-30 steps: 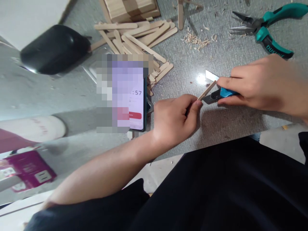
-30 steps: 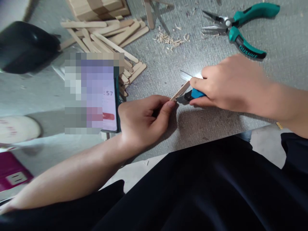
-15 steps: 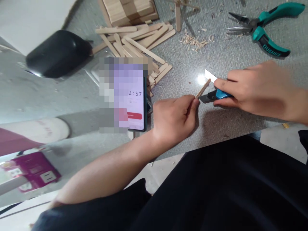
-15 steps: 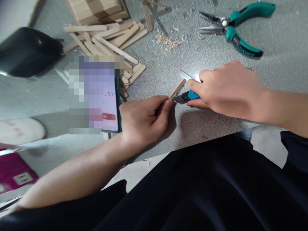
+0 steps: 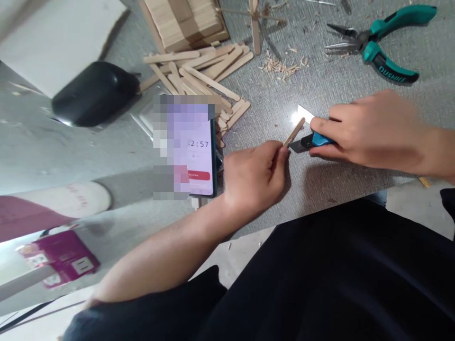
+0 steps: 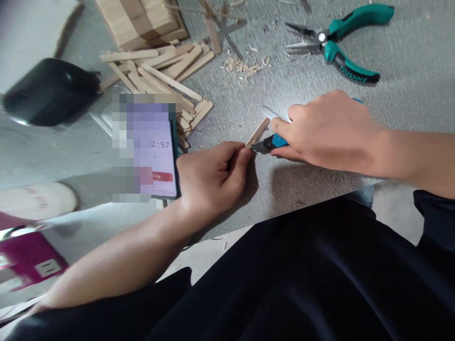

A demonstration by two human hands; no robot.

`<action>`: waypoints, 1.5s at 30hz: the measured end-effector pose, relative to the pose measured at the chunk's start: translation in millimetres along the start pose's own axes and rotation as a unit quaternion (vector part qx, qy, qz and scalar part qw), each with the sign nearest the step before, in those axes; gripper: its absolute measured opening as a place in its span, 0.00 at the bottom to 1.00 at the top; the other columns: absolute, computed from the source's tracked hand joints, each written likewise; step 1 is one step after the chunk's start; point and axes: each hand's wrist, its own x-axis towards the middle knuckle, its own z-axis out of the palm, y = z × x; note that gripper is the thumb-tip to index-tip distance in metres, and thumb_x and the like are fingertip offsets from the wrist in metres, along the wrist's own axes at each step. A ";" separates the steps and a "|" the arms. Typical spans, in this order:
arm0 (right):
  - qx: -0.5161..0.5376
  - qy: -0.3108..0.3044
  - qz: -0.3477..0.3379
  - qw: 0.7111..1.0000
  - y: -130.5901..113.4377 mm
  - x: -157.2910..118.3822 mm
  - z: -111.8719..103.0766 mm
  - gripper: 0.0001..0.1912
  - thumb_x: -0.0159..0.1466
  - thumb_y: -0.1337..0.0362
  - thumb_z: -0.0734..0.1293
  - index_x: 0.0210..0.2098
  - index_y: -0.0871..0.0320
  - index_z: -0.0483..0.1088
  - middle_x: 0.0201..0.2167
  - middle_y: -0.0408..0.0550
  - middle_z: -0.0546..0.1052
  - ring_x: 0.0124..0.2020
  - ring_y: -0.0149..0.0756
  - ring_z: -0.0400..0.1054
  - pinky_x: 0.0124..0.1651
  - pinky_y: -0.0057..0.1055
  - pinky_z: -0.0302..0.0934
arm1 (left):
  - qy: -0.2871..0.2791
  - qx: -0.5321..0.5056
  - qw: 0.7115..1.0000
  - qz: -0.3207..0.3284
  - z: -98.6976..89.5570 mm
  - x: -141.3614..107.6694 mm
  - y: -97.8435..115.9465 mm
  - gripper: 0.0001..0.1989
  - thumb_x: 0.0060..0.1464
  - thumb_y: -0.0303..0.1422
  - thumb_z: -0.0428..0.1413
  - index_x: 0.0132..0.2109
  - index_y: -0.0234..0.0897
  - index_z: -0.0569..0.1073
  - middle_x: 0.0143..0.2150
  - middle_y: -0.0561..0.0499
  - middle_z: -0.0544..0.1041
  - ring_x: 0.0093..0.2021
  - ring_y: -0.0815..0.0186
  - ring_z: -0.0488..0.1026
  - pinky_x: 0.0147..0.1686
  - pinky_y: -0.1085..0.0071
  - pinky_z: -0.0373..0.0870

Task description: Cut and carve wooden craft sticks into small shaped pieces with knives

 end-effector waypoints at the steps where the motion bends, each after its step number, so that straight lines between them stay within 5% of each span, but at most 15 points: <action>1: -0.006 0.002 -0.008 1.000 1.9 1.0 -1.2 0.37 0.85 0.41 0.50 0.74 0.56 0.75 0.44 0.55 0.86 0.34 0.44 0.72 0.35 0.40 0.41 | -0.003 0.000 1.000 -0.005 0.3 -0.1 0.0 0.21 0.78 0.42 0.52 0.41 0.41 0.85 0.29 0.46 0.84 0.28 0.57 0.79 0.31 0.62 0.62; 8: -0.009 0.009 -0.009 1.000 16.3 9.6 -2.6 0.34 0.83 0.40 0.55 0.71 0.49 0.79 0.46 0.54 0.87 0.38 0.44 0.72 0.38 0.42 0.42 | -0.009 -0.001 1.000 -0.004 4.3 -0.9 -0.8 0.21 0.78 0.44 0.52 0.43 0.41 0.86 0.28 0.46 0.84 0.27 0.58 0.79 0.31 0.62 0.59; 12: -0.044 0.019 -0.014 0.999 12.9 4.3 -7.0 0.37 0.84 0.40 0.52 0.73 0.54 0.77 0.46 0.56 0.86 0.39 0.47 0.74 0.37 0.42 0.44 | 0.008 -0.030 1.000 0.000 4.5 -2.2 1.4 0.21 0.78 0.43 0.51 0.43 0.40 0.85 0.28 0.46 0.83 0.28 0.57 0.79 0.31 0.62 0.63; 16: -0.032 0.011 0.003 0.999 -0.3 -8.5 -4.4 0.36 0.84 0.39 0.52 0.57 0.57 0.82 0.40 0.55 0.84 0.34 0.47 0.75 0.33 0.40 0.40 | 0.017 -0.071 0.997 0.031 2.1 -3.7 2.3 0.19 0.76 0.40 0.51 0.39 0.41 0.82 0.25 0.48 0.79 0.25 0.60 0.76 0.30 0.63 0.64; 23: 0.099 0.028 0.032 0.994 -4.5 -13.0 6.7 0.28 0.81 0.38 0.60 0.46 0.53 0.80 0.37 0.51 0.86 0.30 0.41 0.71 0.36 0.39 0.37 | 0.007 -0.054 0.997 0.054 2.3 -3.4 0.9 0.21 0.77 0.41 0.48 0.36 0.42 0.79 0.24 0.49 0.77 0.25 0.60 0.75 0.29 0.62 0.63; 30: 0.070 0.020 0.061 0.995 -6.5 -12.0 0.2 0.28 0.80 0.40 0.61 0.53 0.56 0.80 0.41 0.56 0.87 0.29 0.42 0.71 0.36 0.39 0.35 | 0.007 -0.030 0.999 0.043 5.6 -3.7 1.0 0.24 0.80 0.42 0.47 0.43 0.40 0.84 0.27 0.47 0.81 0.27 0.58 0.79 0.30 0.62 0.64; 39: 0.037 0.002 0.080 0.996 -20.7 -17.9 2.6 0.34 0.83 0.42 0.52 0.55 0.60 0.79 0.35 0.59 0.86 0.25 0.42 0.68 0.33 0.40 0.36 | 0.001 0.028 0.997 0.066 7.0 -2.9 1.5 0.26 0.81 0.42 0.46 0.43 0.40 0.86 0.27 0.45 0.83 0.28 0.56 0.80 0.30 0.61 0.62; 45: 0.018 0.022 0.093 0.995 -16.7 -16.4 1.4 0.37 0.82 0.41 0.54 0.64 0.67 0.76 0.48 0.69 0.87 0.27 0.41 0.69 0.35 0.40 0.38 | 0.000 0.003 0.999 0.046 7.9 -3.1 1.7 0.24 0.80 0.43 0.48 0.44 0.40 0.86 0.28 0.45 0.83 0.27 0.56 0.79 0.31 0.62 0.60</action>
